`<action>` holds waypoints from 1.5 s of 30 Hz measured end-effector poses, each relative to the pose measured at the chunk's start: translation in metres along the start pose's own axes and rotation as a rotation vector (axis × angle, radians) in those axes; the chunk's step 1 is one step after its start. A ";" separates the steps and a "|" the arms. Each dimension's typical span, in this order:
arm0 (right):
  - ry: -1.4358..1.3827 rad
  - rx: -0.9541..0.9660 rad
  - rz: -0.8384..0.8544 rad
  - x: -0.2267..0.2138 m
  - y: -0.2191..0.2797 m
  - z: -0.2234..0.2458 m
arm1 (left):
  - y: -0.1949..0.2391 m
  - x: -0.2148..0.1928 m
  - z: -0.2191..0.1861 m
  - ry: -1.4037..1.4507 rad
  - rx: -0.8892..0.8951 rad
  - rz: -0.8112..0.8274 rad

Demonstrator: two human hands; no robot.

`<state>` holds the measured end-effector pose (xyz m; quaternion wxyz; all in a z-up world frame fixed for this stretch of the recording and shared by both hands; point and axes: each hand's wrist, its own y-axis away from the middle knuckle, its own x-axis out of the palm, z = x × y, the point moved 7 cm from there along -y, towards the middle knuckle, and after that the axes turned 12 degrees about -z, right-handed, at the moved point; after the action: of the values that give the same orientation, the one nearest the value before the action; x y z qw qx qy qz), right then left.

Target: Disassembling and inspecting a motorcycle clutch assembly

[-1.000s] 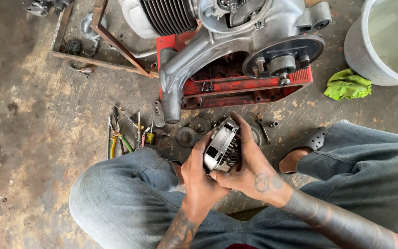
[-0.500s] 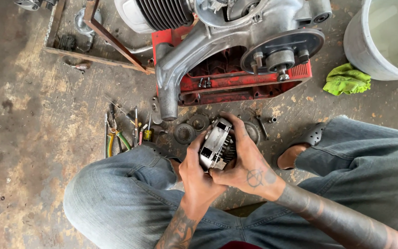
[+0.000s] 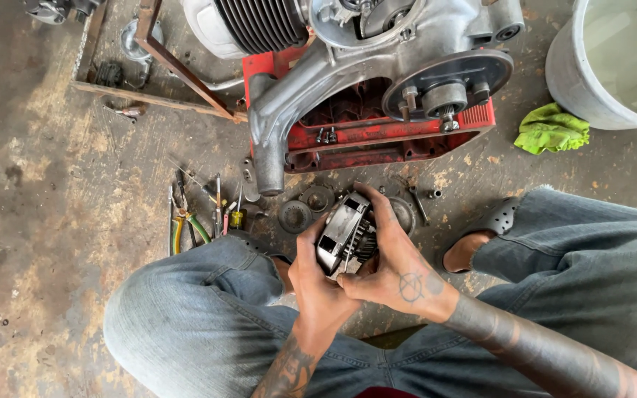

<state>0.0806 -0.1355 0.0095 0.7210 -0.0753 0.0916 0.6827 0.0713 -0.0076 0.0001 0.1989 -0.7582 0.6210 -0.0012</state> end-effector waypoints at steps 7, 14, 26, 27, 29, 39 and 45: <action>0.090 -0.151 0.019 0.000 0.002 0.010 | 0.000 -0.006 0.002 -0.004 -0.039 -0.076; -0.298 0.179 -0.011 0.002 0.000 -0.008 | 0.002 -0.004 -0.009 0.090 0.072 -0.087; -0.362 0.027 -0.113 -0.011 -0.004 0.000 | -0.003 0.003 0.005 0.162 -0.064 -0.068; -0.459 0.083 -0.098 -0.012 -0.005 -0.004 | -0.002 0.007 0.012 0.223 -0.159 -0.041; -0.366 0.079 -0.104 -0.013 -0.005 -0.015 | 0.004 0.010 0.023 0.244 -0.211 -0.032; 0.240 0.161 -0.193 -0.026 0.002 -0.066 | 0.033 0.031 0.054 0.239 -0.444 0.104; 0.080 0.085 -0.185 -0.038 0.000 -0.070 | 0.050 0.039 0.077 0.308 -0.673 0.161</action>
<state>0.0764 -0.1889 -0.0490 0.7791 -0.0800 0.1416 0.6054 0.0524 -0.0283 -0.0959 -0.1575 -0.7209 0.6667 0.1047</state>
